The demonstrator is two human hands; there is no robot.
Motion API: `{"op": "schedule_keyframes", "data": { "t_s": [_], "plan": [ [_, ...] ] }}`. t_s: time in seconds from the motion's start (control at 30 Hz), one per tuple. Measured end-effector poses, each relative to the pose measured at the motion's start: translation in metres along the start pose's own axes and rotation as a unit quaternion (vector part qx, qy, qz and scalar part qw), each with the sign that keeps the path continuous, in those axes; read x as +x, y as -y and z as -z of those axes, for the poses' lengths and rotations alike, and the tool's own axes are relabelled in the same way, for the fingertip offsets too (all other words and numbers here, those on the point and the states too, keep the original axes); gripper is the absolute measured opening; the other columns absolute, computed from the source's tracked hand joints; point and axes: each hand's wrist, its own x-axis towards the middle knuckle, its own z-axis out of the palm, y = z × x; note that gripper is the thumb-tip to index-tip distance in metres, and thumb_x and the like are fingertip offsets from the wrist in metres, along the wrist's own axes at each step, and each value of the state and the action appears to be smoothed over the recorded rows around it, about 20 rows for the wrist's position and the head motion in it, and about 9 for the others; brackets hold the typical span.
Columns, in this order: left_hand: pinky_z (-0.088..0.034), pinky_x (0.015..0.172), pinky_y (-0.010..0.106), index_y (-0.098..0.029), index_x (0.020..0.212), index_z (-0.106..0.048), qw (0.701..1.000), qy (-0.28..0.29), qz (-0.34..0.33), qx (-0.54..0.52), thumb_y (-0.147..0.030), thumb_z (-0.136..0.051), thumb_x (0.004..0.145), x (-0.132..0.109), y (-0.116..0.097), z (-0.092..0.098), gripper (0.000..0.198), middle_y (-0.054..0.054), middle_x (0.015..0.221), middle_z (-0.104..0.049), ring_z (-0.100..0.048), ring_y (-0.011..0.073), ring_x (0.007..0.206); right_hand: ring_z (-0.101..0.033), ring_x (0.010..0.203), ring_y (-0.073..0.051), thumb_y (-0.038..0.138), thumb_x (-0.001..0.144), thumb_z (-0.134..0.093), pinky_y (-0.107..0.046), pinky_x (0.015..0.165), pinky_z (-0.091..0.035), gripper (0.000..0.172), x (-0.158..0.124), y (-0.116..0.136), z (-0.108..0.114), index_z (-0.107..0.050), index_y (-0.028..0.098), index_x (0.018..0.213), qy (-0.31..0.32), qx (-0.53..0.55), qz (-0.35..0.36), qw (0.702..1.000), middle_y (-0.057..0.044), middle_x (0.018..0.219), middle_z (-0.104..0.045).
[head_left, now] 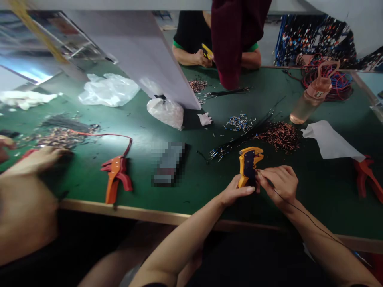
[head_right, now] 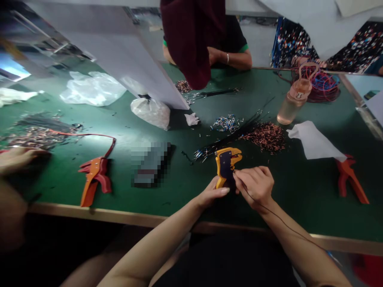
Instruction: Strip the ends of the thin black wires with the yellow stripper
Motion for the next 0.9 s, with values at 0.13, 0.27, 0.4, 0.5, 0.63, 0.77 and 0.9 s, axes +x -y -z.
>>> {"op": "schedule_keyframes", "data": {
  "t_s": [0.13,0.27,0.4,0.5,0.63,0.77,0.9],
  "plan": [
    [-0.044,0.081,0.036,-0.012,0.097,-0.070,1.000,-0.003,-0.002,-0.020,-0.054,-0.074,0.071,0.000,0.001,-0.001,0.050,0.005,0.077,-0.062,-0.057,0.0208,0.077,-0.068,0.065,-0.012,0.017,0.093,-0.062,-0.031,0.072,-0.042,0.012,0.000,0.001,-0.001,-0.070,0.020,0.085,0.007,0.010,-0.007,1.000,0.001,0.076,-0.078],
    [-0.045,0.083,0.039,-0.013,0.099,-0.070,0.999,-0.010,0.019,-0.026,-0.058,-0.073,0.068,-0.002,0.007,0.003,0.055,0.006,0.077,-0.063,-0.059,0.0234,0.079,-0.067,0.061,-0.012,0.019,0.095,-0.060,-0.031,0.071,-0.042,0.015,0.001,0.002,-0.002,-0.069,0.020,0.083,0.011,0.029,-0.019,0.999,0.002,0.073,-0.076],
    [-0.045,0.083,0.038,-0.014,0.091,-0.070,0.999,0.008,0.034,-0.019,-0.056,-0.075,0.066,-0.004,0.008,0.003,0.049,0.008,0.079,-0.063,-0.058,0.0258,0.084,-0.067,0.060,-0.011,0.019,0.095,-0.061,-0.031,0.070,-0.042,0.015,0.002,0.005,-0.002,-0.067,0.021,0.082,-0.004,0.026,-0.011,1.000,0.002,0.071,-0.076],
    [-0.044,0.085,0.038,-0.014,0.091,-0.070,0.999,0.007,0.028,-0.028,-0.054,-0.076,0.066,-0.004,0.006,0.000,0.047,0.009,0.084,-0.065,-0.057,0.0256,0.086,-0.067,0.059,-0.012,0.020,0.096,-0.060,-0.032,0.070,-0.042,0.016,0.001,0.004,-0.001,-0.066,0.021,0.081,-0.009,0.010,-0.017,1.000,0.002,0.070,-0.076],
    [-0.045,0.083,0.037,-0.014,0.089,-0.070,0.999,0.001,0.010,-0.040,-0.051,-0.076,0.068,-0.001,0.008,0.000,0.043,0.008,0.079,-0.064,-0.058,0.0230,0.079,-0.067,0.060,-0.012,0.020,0.095,-0.061,-0.032,0.072,-0.041,0.013,-0.004,0.000,-0.001,-0.066,0.021,0.083,-0.015,0.000,-0.034,0.999,0.002,0.072,-0.076],
    [-0.047,0.082,0.038,-0.014,0.095,-0.069,0.997,-0.030,-0.004,-0.078,-0.050,-0.077,0.068,-0.001,0.016,0.003,0.045,0.008,0.084,-0.066,-0.060,0.0224,0.079,-0.066,0.060,-0.012,0.018,0.094,-0.062,-0.033,0.072,-0.040,0.011,-0.007,-0.001,-0.002,-0.067,0.021,0.085,-0.016,0.009,-0.034,0.999,0.002,0.071,-0.076],
    [-0.046,0.088,0.039,-0.014,0.090,-0.071,0.998,-0.044,0.004,-0.052,-0.050,-0.076,0.070,-0.003,0.015,0.002,0.042,0.008,0.084,-0.067,-0.060,0.0246,0.087,-0.065,0.059,-0.012,0.020,0.095,-0.060,-0.033,0.072,-0.040,0.014,-0.005,0.002,-0.002,-0.067,0.022,0.084,-0.013,0.007,-0.035,0.999,0.003,0.071,-0.076]
  ]
}}
